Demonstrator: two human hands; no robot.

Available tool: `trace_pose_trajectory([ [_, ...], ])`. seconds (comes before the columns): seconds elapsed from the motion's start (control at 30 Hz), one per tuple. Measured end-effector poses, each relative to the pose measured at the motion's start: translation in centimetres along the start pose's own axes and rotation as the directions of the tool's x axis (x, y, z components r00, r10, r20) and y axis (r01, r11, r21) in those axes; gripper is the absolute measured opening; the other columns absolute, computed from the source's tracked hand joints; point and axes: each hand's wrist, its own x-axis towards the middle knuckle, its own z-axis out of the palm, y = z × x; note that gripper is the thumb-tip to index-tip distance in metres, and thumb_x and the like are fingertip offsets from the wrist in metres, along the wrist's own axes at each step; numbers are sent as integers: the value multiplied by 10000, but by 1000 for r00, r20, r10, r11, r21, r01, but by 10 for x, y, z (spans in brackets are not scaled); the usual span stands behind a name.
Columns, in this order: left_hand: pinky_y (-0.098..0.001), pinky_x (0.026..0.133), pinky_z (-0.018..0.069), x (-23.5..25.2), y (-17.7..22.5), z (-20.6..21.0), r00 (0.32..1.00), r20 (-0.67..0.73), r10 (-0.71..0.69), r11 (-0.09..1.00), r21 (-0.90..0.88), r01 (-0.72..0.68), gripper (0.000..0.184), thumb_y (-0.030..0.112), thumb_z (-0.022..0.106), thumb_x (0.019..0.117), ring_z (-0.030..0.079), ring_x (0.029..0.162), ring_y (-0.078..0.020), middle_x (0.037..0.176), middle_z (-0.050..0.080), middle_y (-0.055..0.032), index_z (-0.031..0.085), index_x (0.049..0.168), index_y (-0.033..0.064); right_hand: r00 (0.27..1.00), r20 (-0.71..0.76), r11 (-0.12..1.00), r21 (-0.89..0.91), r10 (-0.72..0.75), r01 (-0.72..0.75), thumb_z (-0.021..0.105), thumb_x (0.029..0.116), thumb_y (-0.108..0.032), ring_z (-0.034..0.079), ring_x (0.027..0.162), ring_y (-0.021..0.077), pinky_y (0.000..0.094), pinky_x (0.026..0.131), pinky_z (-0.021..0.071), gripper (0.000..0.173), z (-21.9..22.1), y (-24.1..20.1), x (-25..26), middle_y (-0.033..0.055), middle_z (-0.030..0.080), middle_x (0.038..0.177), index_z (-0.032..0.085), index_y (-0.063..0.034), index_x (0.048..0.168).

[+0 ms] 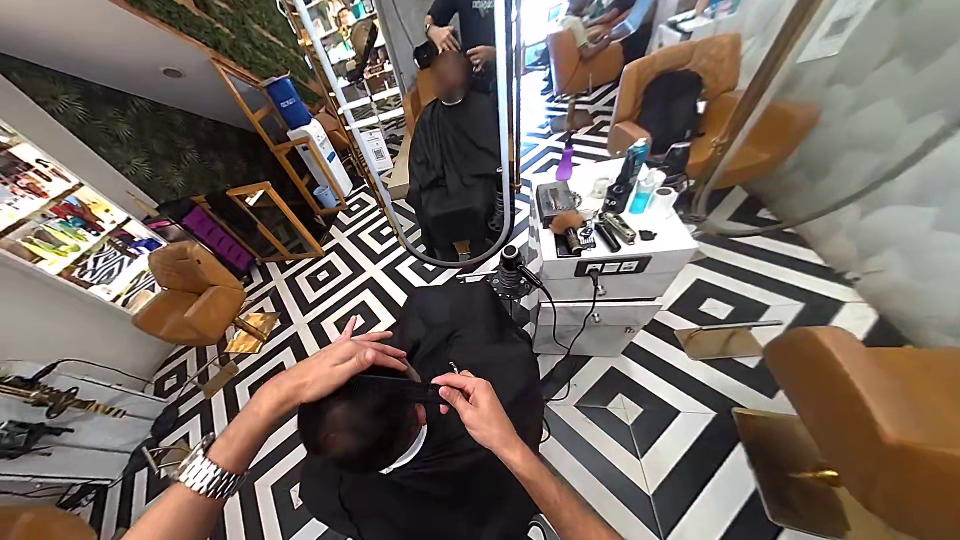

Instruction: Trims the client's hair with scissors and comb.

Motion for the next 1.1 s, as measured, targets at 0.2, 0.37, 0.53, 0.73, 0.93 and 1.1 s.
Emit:
trace_pose_trajectory([
  [0.2,-631,1273,79,-11,14,2,966,-203,161,987,53,-153,764,637,117,1050,362,1507,-195,1437,615,91,750,1237,252,916,-103,909,-202,-389,363,592,1030,-228,664,924,83,451,1003,475,201,-35,34,-22,-71,728,925,789,-190,1028],
  [0.37,-533,1250,287,-20,-8,-31,897,-440,-28,950,-291,-113,801,628,163,1056,328,1519,-331,1543,515,-88,792,1042,132,846,-495,968,-34,200,-249,618,1024,-145,704,737,193,427,709,592,176,-83,93,-33,74,749,856,754,-35,1049],
  [0.53,-381,1096,460,-24,-68,-36,928,-221,-299,712,-699,63,712,716,363,984,448,1444,-257,1575,474,-85,760,954,126,880,-361,950,165,309,-266,591,1037,-134,637,648,160,357,639,533,200,-37,46,-8,69,711,741,742,-11,990],
  [0.73,-383,1057,496,-29,-110,-20,948,47,-316,560,-797,226,724,825,454,872,558,1346,-252,1428,621,-95,763,942,175,916,-182,889,366,357,-274,566,1053,-132,602,650,102,280,647,479,251,15,6,19,56,706,721,738,7,934],
  [0.93,-397,1075,499,-14,-91,-26,989,146,-27,667,-734,127,534,685,597,900,590,1318,-219,1371,669,-45,808,957,199,923,19,752,573,385,-326,516,1063,-126,589,651,81,230,619,468,280,41,-28,-11,50,674,718,710,20,924],
  [1.1,-320,1001,539,19,-24,-39,940,304,-154,812,-503,296,195,286,764,835,643,1233,-125,1402,651,13,811,929,123,884,100,585,716,456,-382,500,1073,-134,582,640,95,229,598,487,267,49,-53,-26,61,649,745,693,21,972],
])
